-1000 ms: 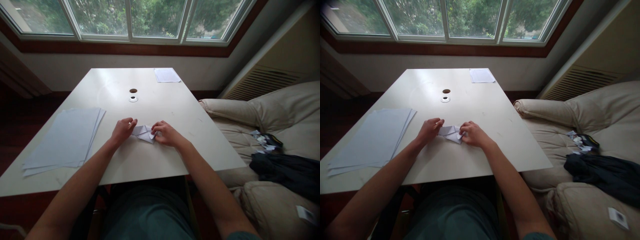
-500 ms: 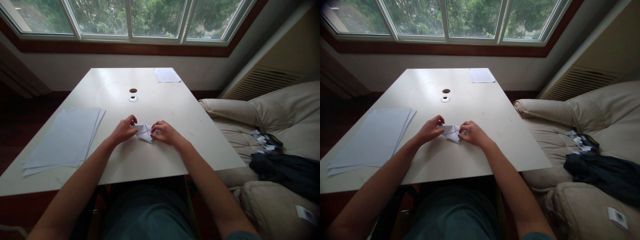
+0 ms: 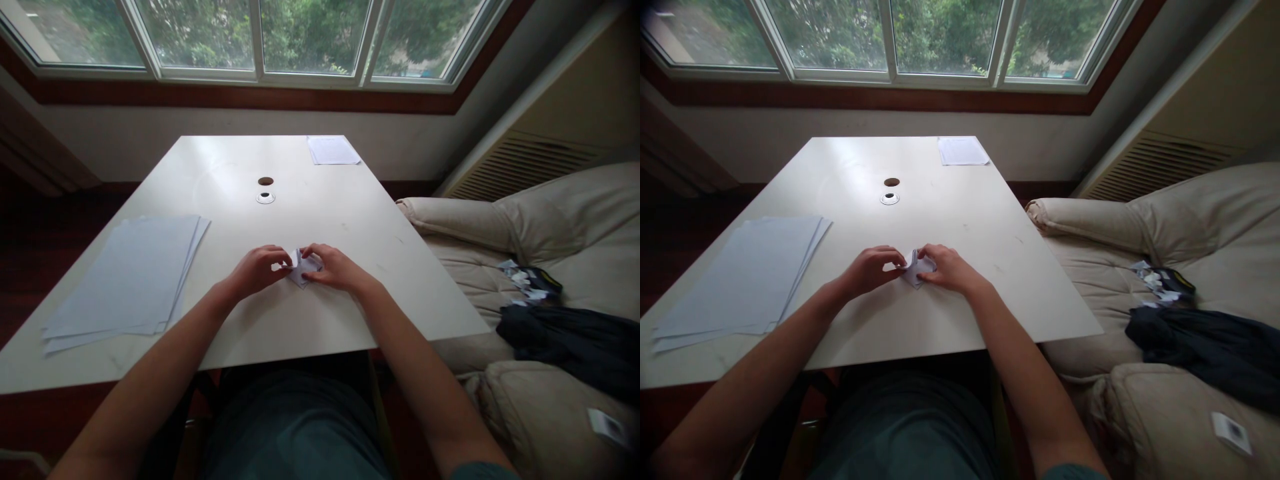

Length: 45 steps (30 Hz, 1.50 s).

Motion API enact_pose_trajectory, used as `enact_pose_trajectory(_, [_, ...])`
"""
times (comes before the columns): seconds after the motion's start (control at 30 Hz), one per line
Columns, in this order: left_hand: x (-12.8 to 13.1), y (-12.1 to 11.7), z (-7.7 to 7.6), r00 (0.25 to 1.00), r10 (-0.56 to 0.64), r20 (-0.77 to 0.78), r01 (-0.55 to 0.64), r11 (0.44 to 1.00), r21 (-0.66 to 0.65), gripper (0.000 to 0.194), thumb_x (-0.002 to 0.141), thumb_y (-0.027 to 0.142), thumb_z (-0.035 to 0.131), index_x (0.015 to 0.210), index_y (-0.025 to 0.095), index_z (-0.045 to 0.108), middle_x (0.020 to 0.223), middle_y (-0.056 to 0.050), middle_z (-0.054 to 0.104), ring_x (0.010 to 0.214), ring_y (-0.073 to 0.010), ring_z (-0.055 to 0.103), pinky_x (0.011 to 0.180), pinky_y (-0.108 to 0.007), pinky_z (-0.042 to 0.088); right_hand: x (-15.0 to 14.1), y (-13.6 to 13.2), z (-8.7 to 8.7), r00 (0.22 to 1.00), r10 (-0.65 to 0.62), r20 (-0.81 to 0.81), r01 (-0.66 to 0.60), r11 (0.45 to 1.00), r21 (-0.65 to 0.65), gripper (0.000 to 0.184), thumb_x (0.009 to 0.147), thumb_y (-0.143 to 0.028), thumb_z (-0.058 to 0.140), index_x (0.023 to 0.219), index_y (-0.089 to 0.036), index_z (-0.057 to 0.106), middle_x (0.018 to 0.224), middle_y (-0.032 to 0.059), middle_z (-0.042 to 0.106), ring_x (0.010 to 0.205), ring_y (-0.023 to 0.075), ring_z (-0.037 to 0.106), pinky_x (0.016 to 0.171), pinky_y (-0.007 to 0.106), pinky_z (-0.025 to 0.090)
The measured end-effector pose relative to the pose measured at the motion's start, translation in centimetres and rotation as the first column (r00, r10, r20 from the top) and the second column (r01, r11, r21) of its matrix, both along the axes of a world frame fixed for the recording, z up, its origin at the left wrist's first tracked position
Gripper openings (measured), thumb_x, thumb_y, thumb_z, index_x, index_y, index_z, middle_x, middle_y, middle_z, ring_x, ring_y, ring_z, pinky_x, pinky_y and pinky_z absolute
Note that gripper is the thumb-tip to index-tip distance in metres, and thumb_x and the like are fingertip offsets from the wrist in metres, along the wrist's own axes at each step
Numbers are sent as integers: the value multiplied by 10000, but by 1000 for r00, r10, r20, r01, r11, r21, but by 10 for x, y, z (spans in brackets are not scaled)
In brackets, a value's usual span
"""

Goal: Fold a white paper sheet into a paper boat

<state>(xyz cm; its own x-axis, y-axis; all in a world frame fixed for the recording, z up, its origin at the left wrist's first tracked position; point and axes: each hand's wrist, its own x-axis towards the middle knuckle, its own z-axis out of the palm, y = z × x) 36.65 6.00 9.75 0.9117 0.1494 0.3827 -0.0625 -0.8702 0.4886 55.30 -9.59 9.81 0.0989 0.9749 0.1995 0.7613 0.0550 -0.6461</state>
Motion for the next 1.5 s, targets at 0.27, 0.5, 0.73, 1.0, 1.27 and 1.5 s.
enact_pose_trajectory(0.27, [3, -3, 0, 993, -113, -13, 114, 991, 69, 81, 853, 177, 650, 848, 210, 724, 940, -55, 729, 896, -182, 644, 807, -308, 509, 5, 0, 0, 998, 68, 14, -68, 998, -5, 130, 781, -351, 756, 876, -263, 743, 1255, 42, 667, 1178, 236, 573, 1040, 420, 412])
enact_pose_trajectory(0.5, [1, -5, 4, 981, -162, -106, 164, 987, 3, 130, 836, 173, 667, 907, 235, 757, 1044, -58, 734, 940, -198, 660, 841, -327, 525, 2, -1, 4, 997, 34, 75, -36, 999, 34, 140, 763, -360, 788, 849, -256, 751, 1057, 56, 648, 1035, 212, 570, 919, 361, 453])
enact_pose_trajectory(0.73, [-1, -3, 7, 976, -178, -126, 175, 984, -38, 117, 827, 222, 703, 923, 240, 768, 1067, -66, 733, 963, -200, 668, 864, -328, 528, 0, 1, 4, 991, 93, 94, -95, 995, 17, 96, 810, -311, 746, 812, -218, 719, 804, 25, 642, 815, 175, 563, 771, 299, 438])
enact_pose_trajectory(1.0, [4, -1, -4, 993, -108, -40, 106, 994, -35, 89, 845, 268, 698, 822, 190, 733, 913, -78, 721, 860, -186, 642, 790, -309, 506, 3, -3, 7, 987, 158, 42, -157, 988, -7, 85, 802, -203, 705, 835, -251, 767, 868, 28, 700, 881, 187, 592, 821, 314, 472])
enact_pose_trajectory(1.27, [3, -2, -2, 997, -58, -49, 57, 998, -15, 103, 855, 263, 666, 796, 182, 688, 825, -49, 665, 752, -146, 603, 708, -263, 471, 3, -5, 11, 987, 155, 31, -155, 988, 5, 202, 756, -122, 673, 900, -250, 734, 920, 22, 686, 928, 186, 594, 862, 311, 473])
enact_pose_trajectory(1.5, [1, -1, -3, 999, -8, -49, 8, 1000, 9, 104, 858, 258, 637, 792, 179, 648, 807, -32, 636, 696, -122, 579, 655, -236, 440, -4, -2, 11, 986, 130, 107, -134, 991, 28, 143, 777, -265, 742, 914, -236, 714, 882, 32, 685, 897, 195, 584, 836, 323, 453])
